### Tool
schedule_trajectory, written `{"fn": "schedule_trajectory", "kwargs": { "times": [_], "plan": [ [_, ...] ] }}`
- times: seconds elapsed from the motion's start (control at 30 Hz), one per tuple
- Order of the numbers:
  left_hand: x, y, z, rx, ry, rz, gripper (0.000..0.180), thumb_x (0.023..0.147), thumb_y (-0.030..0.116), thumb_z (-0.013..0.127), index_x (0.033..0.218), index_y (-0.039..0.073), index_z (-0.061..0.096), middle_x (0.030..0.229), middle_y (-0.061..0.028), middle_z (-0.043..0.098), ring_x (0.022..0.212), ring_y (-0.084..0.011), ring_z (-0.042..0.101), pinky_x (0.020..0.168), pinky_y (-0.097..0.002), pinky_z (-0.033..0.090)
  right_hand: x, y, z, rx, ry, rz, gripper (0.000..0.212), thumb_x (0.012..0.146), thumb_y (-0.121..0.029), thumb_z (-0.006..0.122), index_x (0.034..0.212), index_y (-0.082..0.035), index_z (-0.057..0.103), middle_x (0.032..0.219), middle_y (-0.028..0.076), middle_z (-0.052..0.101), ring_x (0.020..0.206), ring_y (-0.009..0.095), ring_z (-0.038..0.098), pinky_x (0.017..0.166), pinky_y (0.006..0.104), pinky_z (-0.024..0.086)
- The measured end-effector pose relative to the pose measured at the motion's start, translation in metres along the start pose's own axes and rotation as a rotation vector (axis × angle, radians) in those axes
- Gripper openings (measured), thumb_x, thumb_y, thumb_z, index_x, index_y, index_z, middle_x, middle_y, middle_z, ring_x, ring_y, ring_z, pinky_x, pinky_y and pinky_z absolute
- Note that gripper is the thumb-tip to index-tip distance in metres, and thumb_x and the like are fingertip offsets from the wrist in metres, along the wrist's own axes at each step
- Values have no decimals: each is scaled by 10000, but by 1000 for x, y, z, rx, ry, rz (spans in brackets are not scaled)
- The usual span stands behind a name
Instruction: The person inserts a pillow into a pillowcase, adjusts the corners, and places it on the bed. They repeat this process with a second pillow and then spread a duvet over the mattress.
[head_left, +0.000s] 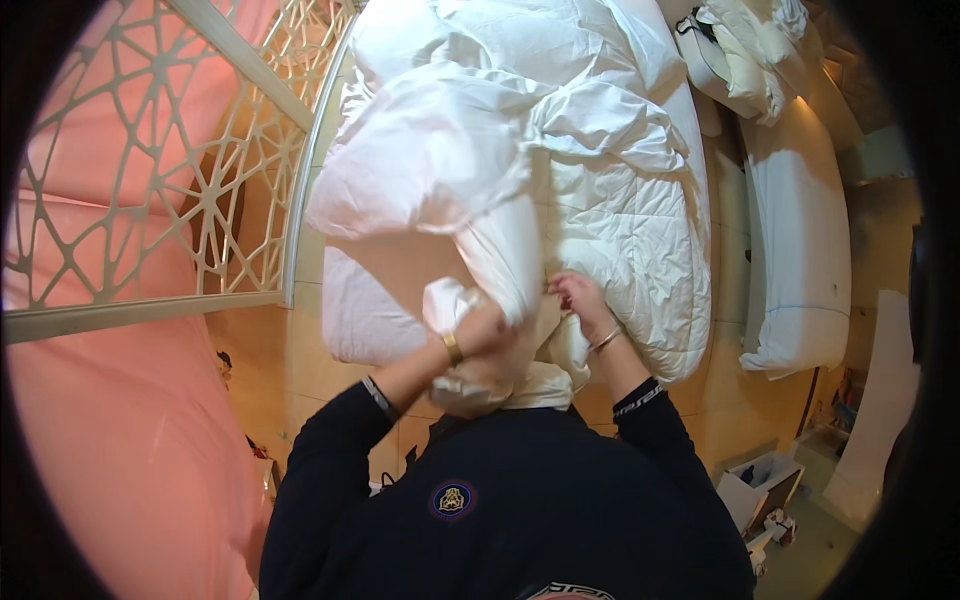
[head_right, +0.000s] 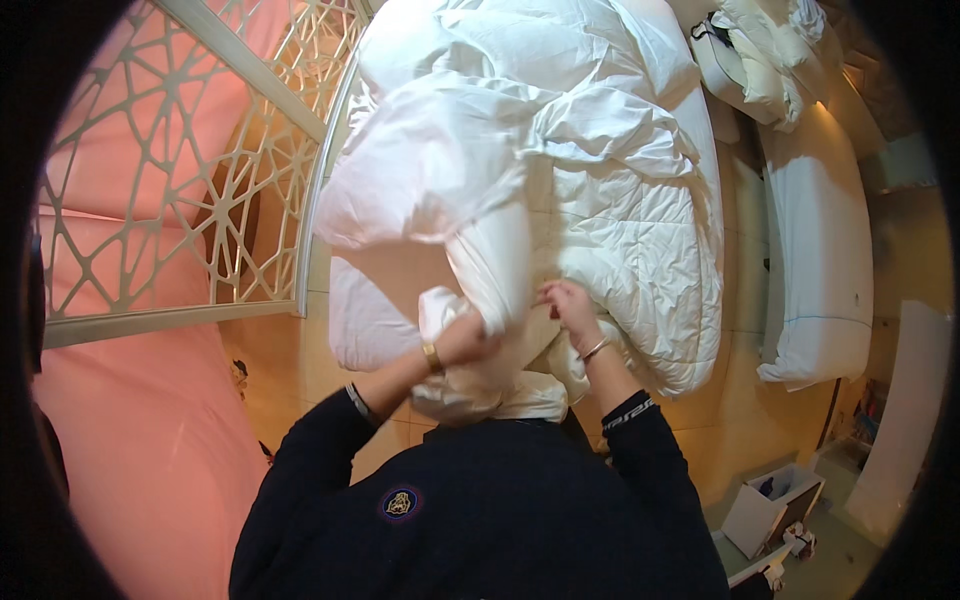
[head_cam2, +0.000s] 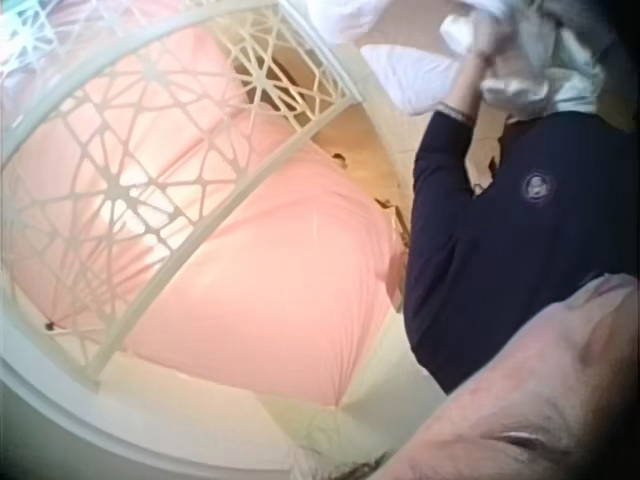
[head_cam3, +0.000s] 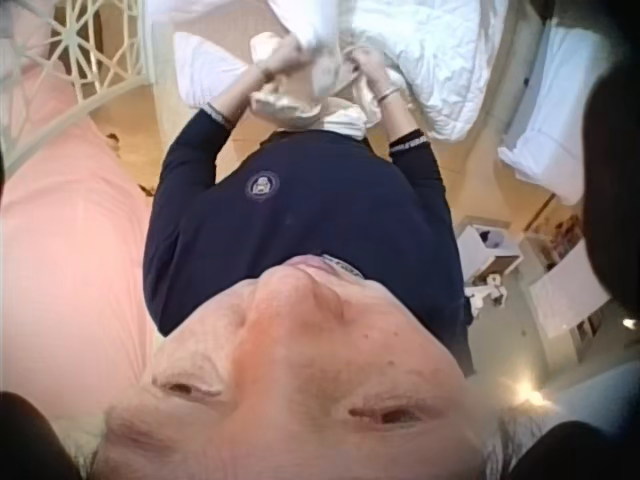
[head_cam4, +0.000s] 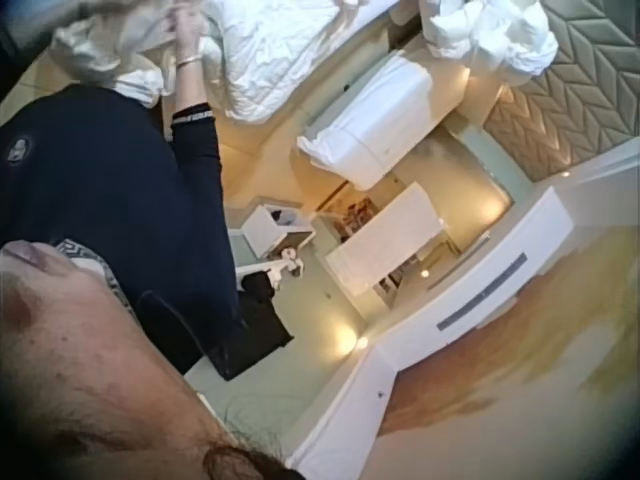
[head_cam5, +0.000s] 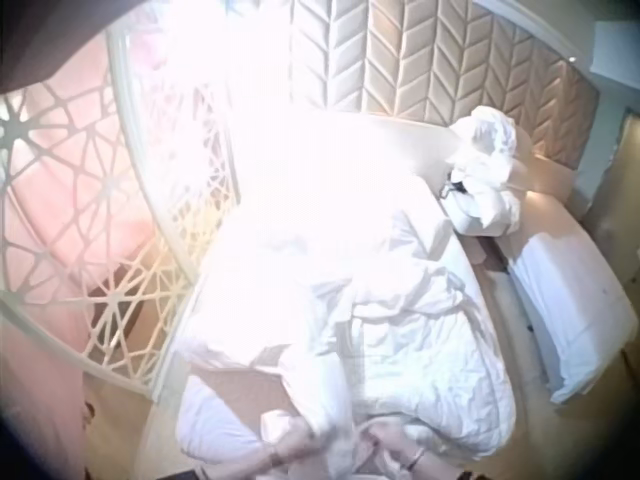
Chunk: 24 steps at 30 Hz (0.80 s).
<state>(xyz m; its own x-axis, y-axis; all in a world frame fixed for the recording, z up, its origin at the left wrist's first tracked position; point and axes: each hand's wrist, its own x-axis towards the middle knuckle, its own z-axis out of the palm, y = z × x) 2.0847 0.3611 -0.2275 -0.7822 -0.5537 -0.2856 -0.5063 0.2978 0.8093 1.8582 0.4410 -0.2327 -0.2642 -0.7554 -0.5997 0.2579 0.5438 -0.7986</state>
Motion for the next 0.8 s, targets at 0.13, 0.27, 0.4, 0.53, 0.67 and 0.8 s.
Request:
{"fn": "schedule_trajectory", "kwargs": {
  "times": [0.13,0.27,0.4,0.53,0.67,0.8],
  "plan": [
    [-57,52,29,362,-313,24,269,752,307,624,678,52,671,712,-171,663,683,-352,664,650,-456,508,40,-34,44,-603,-108,-288,521,818,-399,652,1161,-14,577,1121,136,599,983,216,570,848,347,461],
    [-71,50,12,407,-313,109,402,788,426,623,685,38,640,671,-168,642,646,-351,649,594,-448,503,54,-25,114,-1355,2,-87,897,692,-509,706,1330,42,397,1422,239,346,1323,351,342,1030,490,351],
    [-91,44,1,335,-258,24,469,819,485,603,691,35,633,664,-181,632,641,-368,634,590,-441,502,99,9,101,-1125,-71,-66,655,769,-258,647,1302,50,424,1171,299,567,1122,417,546,968,429,430],
    [-91,55,-32,-109,-232,-169,446,881,449,581,766,24,654,739,-138,664,729,-243,647,663,-369,505,109,3,79,-515,61,-291,276,833,-137,579,1057,24,596,1016,181,664,955,275,632,835,375,499],
    [-58,-16,-48,-783,-38,-455,328,891,296,613,1117,59,625,972,-29,634,804,-89,587,630,-251,470,22,-126,100,173,-250,-254,143,873,-81,574,980,-12,639,880,8,643,787,71,558,680,240,488],
    [-8,-20,-67,-1069,-68,-234,414,866,87,641,1259,9,533,1185,-62,593,1033,-170,598,892,-309,512,-35,-119,94,148,-495,-335,160,830,-53,572,974,4,614,787,-11,600,646,54,517,543,215,425]
  ]
}}
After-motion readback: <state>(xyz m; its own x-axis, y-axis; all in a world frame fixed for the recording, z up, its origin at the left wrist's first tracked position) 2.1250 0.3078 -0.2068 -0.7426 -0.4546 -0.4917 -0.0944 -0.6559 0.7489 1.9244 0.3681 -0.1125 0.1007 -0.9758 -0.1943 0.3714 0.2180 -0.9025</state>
